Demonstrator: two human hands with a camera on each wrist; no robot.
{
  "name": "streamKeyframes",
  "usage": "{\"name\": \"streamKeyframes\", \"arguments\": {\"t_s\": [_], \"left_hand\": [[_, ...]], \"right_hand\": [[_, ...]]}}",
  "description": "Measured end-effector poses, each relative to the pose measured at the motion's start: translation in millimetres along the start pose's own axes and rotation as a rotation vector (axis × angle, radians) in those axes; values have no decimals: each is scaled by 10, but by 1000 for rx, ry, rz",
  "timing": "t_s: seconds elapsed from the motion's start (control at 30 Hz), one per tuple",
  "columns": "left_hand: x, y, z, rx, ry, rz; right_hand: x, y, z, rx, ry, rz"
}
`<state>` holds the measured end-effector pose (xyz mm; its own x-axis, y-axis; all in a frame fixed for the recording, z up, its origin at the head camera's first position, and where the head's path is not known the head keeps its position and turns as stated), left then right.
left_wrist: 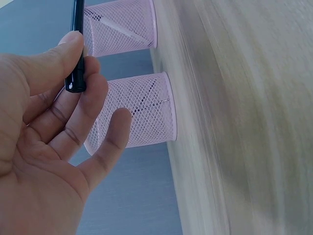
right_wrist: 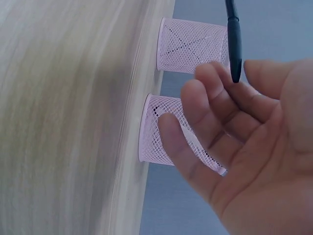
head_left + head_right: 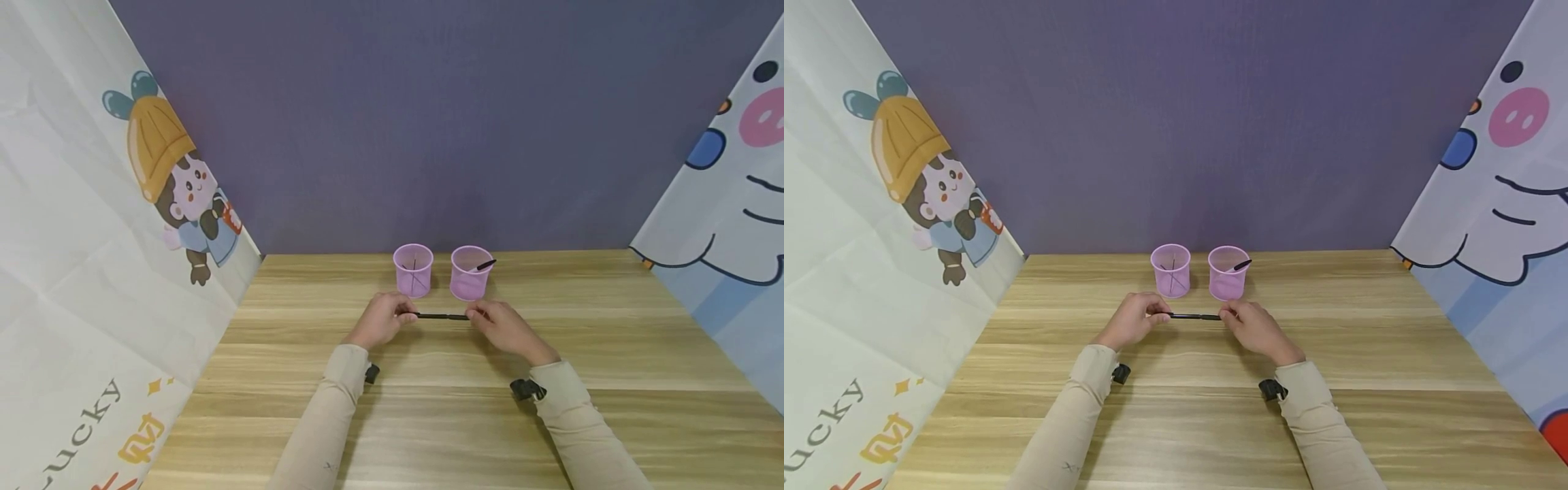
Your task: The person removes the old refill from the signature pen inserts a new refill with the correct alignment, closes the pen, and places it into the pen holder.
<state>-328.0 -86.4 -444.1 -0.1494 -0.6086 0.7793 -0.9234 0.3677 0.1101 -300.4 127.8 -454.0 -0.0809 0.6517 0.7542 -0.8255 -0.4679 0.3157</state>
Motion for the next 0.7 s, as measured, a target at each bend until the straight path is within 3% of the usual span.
{"name": "streamKeyframes", "arguments": {"t_s": [0.7], "left_hand": [[4,-7,-9,-3,2,-6]], "right_hand": [[-24,-8,-8,0,-22,19]]}}
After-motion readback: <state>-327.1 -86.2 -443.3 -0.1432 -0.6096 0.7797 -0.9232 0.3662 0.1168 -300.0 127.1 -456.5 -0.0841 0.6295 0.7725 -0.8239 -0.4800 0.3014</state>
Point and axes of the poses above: each hand's wrist, its own y-axis towards the middle knuckle, its own x-axis out of the back of the hand, z = x × y, the point moved 8 cm from there along y, towards the middle knuckle, and after that the axes turned 11 degrees about x, right-handed, at the moved point
